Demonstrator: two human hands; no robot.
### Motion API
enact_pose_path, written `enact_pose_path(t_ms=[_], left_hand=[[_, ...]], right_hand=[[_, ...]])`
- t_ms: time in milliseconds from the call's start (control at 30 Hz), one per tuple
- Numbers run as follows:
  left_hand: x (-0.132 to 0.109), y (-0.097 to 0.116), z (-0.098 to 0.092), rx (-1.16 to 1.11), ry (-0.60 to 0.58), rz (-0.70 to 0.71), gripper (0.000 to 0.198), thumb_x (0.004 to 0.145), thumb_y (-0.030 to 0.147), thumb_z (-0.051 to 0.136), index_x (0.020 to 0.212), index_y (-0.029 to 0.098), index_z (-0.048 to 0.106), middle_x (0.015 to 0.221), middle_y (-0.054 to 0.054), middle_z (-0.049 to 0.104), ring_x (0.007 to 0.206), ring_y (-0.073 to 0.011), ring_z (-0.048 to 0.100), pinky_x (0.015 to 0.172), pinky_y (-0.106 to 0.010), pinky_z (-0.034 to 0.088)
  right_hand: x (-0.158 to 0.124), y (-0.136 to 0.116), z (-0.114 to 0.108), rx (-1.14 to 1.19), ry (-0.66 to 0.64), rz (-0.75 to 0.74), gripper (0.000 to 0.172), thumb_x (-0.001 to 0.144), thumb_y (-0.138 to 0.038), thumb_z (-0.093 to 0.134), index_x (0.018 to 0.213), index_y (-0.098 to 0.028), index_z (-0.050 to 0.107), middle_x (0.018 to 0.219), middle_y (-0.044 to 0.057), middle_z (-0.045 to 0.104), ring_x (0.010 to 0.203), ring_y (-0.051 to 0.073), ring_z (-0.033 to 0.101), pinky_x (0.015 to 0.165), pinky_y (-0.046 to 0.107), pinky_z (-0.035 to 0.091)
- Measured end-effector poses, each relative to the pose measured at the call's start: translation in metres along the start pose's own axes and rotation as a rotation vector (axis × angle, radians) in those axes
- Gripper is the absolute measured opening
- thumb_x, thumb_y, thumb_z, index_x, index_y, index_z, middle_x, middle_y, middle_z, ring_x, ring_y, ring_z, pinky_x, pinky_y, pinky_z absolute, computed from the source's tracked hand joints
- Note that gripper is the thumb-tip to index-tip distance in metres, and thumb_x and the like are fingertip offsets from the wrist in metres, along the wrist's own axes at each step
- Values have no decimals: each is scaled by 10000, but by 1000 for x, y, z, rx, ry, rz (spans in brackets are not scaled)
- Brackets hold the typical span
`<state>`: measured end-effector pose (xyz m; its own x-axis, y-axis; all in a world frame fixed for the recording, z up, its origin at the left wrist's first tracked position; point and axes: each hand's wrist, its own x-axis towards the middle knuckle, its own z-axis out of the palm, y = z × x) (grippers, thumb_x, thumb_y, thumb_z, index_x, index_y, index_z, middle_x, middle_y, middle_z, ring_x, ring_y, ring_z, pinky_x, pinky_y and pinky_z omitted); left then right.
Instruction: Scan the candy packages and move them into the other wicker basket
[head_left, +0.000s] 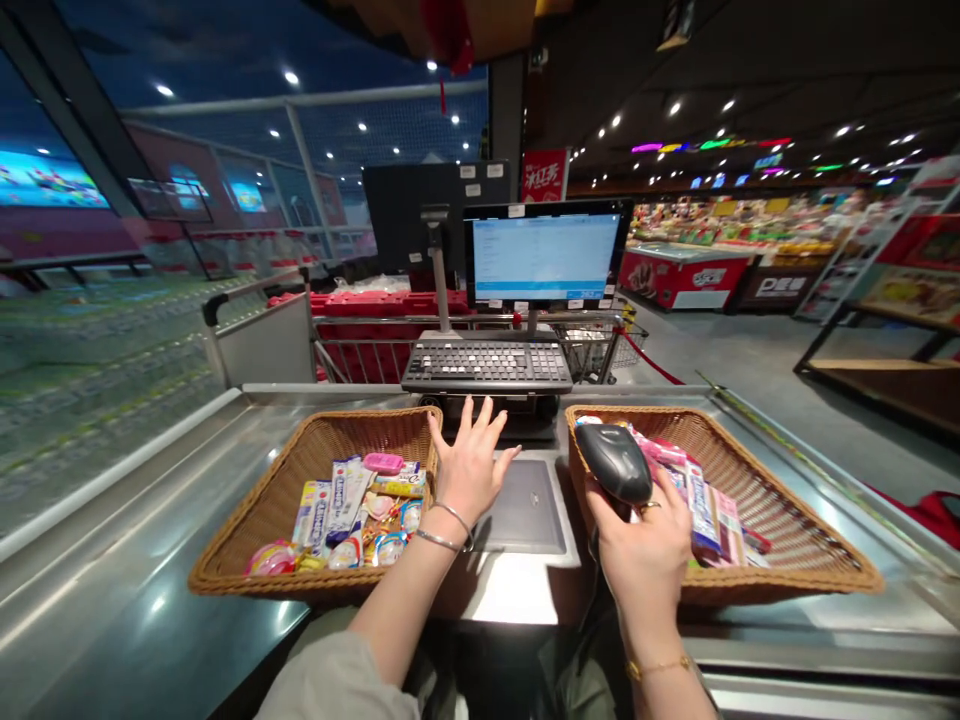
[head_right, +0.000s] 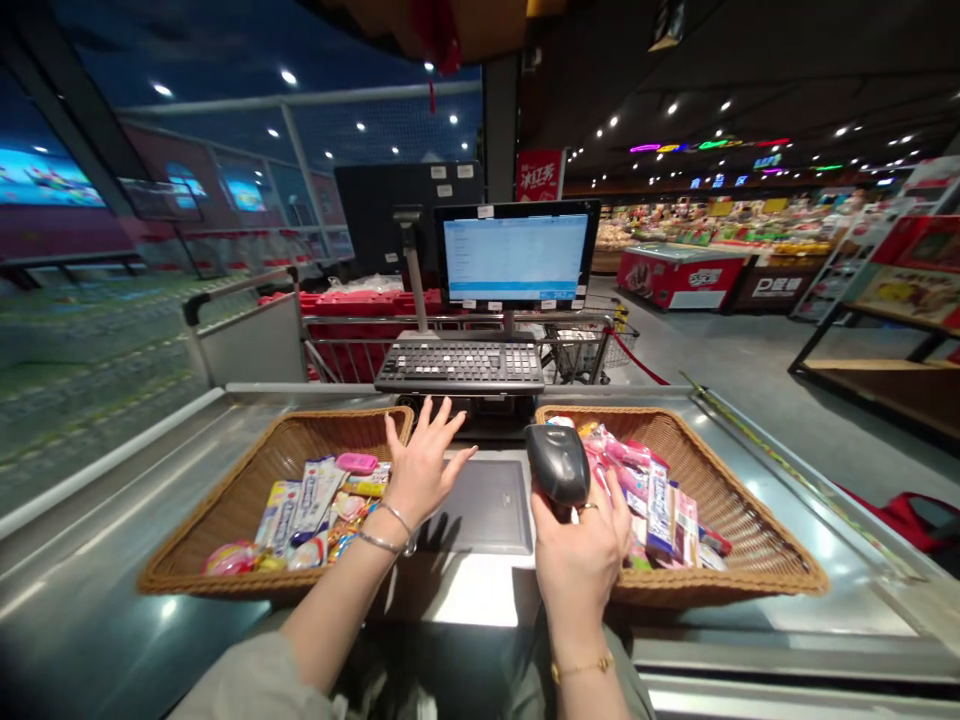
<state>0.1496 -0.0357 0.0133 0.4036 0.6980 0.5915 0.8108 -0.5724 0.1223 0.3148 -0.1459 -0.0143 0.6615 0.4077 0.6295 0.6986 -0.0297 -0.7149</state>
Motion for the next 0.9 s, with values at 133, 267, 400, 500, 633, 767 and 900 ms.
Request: enact_pose_path(t_ms=[133,267,400,500,633,767,900], left_hand=[[-9,-27,-8,23,-46,-64,456,947,460,486,1362,273,519,1531,-73,409,1467,-311,268,1124,-752,7],[-20,-58,-17,49,-111,-154,429,942,428,504,1346,289,531,1531,-66,413,1471,-321,253,1104,-777,15],[-30,-86,-25,81,-159,-222,420,928,425,524,1332,308,544,1533,-55,415,1470,-335,248,1088,-795,8],[-36,-103,-30,116,-194,-255,409,924,423,527,1314,305,564,1532,-63,419,1467,-340,256,1091,-791,25],[-44,-124,-35,175,-280,-252,412,923,431,520,1303,284,580,1524,-74,431,1461,-341,269,1096,-784,46],[-50,-145,-35,243,-363,-202,412,914,421,529,1295,276,590,1524,-80,433,1460,-342,272,1107,-770,18],[-55,-166,-32,280,-447,-130,401,888,401,563,1266,280,615,1525,-94,432,1459,-347,271,1118,-746,-23]], right_hand=[[-10,-15,12,45,-81,-31,414,780,-488,636,979,-132,709,1082,171,692,1283,335,468,1065,529,359],[-20,-25,22,54,-131,-29,399,777,-491,642,977,-153,707,1100,160,689,1292,339,458,1064,539,351],[-27,-33,31,54,-135,-50,421,777,-526,634,977,-163,710,1114,152,688,1283,337,477,1065,525,361],[-31,-40,36,68,-155,-63,418,783,-547,621,940,-172,718,1095,144,694,1274,336,490,1059,518,370],[-37,-47,43,77,-190,-93,400,791,-531,617,923,-168,720,1070,141,701,1276,336,488,1056,517,371],[-43,-49,49,74,-205,-109,369,789,-511,622,923,-180,713,1062,134,705,1263,332,496,1042,519,378],[-47,-52,54,80,-220,-138,346,791,-494,622,922,-185,707,1041,121,715,1262,336,494,1024,522,390]])
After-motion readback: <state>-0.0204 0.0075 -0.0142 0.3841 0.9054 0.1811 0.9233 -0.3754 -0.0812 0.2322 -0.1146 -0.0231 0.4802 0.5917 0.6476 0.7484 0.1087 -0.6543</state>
